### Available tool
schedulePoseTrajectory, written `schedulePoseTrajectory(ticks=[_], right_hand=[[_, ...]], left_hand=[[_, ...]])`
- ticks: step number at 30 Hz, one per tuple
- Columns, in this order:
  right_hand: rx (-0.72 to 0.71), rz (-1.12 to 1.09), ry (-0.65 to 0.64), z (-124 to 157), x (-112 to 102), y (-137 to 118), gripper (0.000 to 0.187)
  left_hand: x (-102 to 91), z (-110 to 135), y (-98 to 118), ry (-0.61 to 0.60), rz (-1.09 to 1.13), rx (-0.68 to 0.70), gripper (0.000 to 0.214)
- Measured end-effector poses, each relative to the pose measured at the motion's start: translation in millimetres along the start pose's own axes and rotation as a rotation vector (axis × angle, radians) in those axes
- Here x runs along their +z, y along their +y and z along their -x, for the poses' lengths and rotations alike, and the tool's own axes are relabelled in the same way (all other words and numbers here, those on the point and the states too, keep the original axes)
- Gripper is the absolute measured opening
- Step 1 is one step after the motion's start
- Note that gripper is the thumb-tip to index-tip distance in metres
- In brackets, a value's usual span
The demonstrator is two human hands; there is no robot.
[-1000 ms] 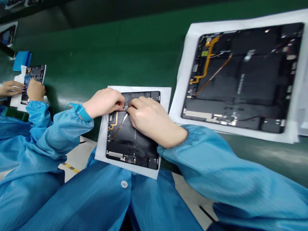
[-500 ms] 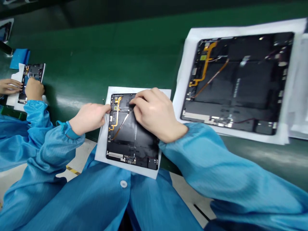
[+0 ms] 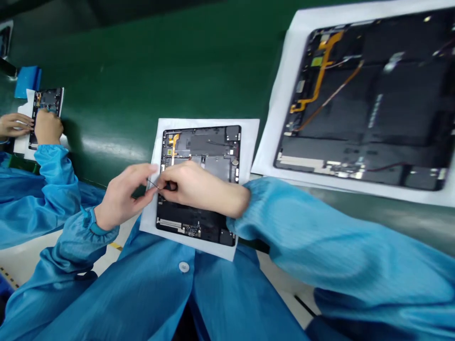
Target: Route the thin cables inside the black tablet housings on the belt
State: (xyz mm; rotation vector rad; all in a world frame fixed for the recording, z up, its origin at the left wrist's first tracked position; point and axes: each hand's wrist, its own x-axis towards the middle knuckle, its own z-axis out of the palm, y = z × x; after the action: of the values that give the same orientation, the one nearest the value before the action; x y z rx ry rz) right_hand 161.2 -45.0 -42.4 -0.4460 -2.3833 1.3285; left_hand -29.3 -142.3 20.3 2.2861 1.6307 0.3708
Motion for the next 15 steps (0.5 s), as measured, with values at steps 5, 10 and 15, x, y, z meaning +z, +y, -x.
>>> schedulePoseTrajectory(ticks=[5, 10, 15], right_hand=[[0.042, -0.003, 0.083, -4.0, -0.3, 3.1, 0.017], [0.057, 0.036, 0.092, -8.1, -1.7, 6.4, 0.017], [0.035, 0.075, 0.071, -8.2, 0.5, 9.5, 0.018]], left_hand=[[5.4, 1.2, 0.8, 0.097, 0.203, -0.412, 0.038], [5.5, -17.9, -9.4, -0.310, 0.347, -0.495, 0.007], [0.6, -33.6, -19.7, -0.461, 0.443, -0.486, 0.011]])
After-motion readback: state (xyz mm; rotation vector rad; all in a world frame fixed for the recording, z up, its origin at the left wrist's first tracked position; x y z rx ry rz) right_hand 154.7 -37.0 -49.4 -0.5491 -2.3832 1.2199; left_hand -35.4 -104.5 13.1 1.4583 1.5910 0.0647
